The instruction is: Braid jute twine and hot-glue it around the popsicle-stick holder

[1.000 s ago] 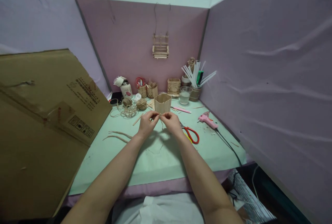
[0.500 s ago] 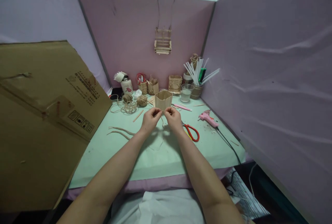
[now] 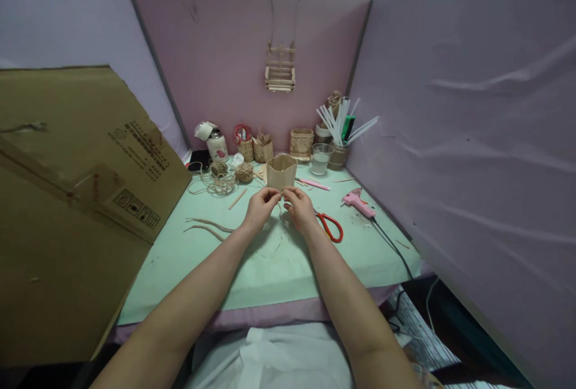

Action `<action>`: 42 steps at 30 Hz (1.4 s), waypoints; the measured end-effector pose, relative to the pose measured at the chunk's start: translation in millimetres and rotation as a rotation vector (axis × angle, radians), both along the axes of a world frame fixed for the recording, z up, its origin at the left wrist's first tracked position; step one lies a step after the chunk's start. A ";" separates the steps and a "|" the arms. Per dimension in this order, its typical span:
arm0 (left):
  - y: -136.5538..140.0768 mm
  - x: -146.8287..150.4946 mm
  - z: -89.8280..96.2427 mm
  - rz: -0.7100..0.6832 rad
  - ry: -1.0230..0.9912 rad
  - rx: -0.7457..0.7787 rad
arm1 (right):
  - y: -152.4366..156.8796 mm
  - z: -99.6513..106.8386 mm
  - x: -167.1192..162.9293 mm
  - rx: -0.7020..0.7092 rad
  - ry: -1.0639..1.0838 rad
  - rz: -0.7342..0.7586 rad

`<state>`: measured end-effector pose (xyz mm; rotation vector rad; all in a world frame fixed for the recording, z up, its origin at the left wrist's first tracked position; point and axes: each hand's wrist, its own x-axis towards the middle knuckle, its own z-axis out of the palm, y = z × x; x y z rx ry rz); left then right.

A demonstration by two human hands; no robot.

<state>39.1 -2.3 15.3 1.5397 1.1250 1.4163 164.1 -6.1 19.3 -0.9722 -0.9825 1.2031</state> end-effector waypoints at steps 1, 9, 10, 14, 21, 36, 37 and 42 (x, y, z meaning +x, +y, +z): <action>0.0 0.6 -0.2 -0.016 0.001 -0.008 | 0.7 -2.1 -0.7 0.013 -0.010 -0.026; 2.3 4.7 1.3 -0.099 -0.079 -0.128 | 2.8 -5.2 0.8 0.036 -0.081 -0.077; 2.4 4.5 0.8 -0.096 -0.095 -0.141 | 1.5 -4.3 1.9 0.034 -0.094 -0.045; 1.3 4.6 -2.5 -0.108 -0.133 -0.140 | -2.1 -5.4 6.0 0.041 -0.138 0.016; -0.6 -15.0 9.1 -0.285 0.291 -0.152 | 7.6 -7.5 30.0 0.074 0.013 -0.275; -14.7 -163.2 39.8 0.090 0.635 -0.202 | 7.5 -2.0 66.4 0.053 0.363 -0.445; -15.2 -164.7 40.2 0.113 0.647 -0.205 | 7.4 -2.4 66.7 0.053 0.370 -0.449; -16.6 -163.1 43.5 0.186 0.687 -0.201 | 10.0 -3.9 72.2 0.050 0.389 -0.471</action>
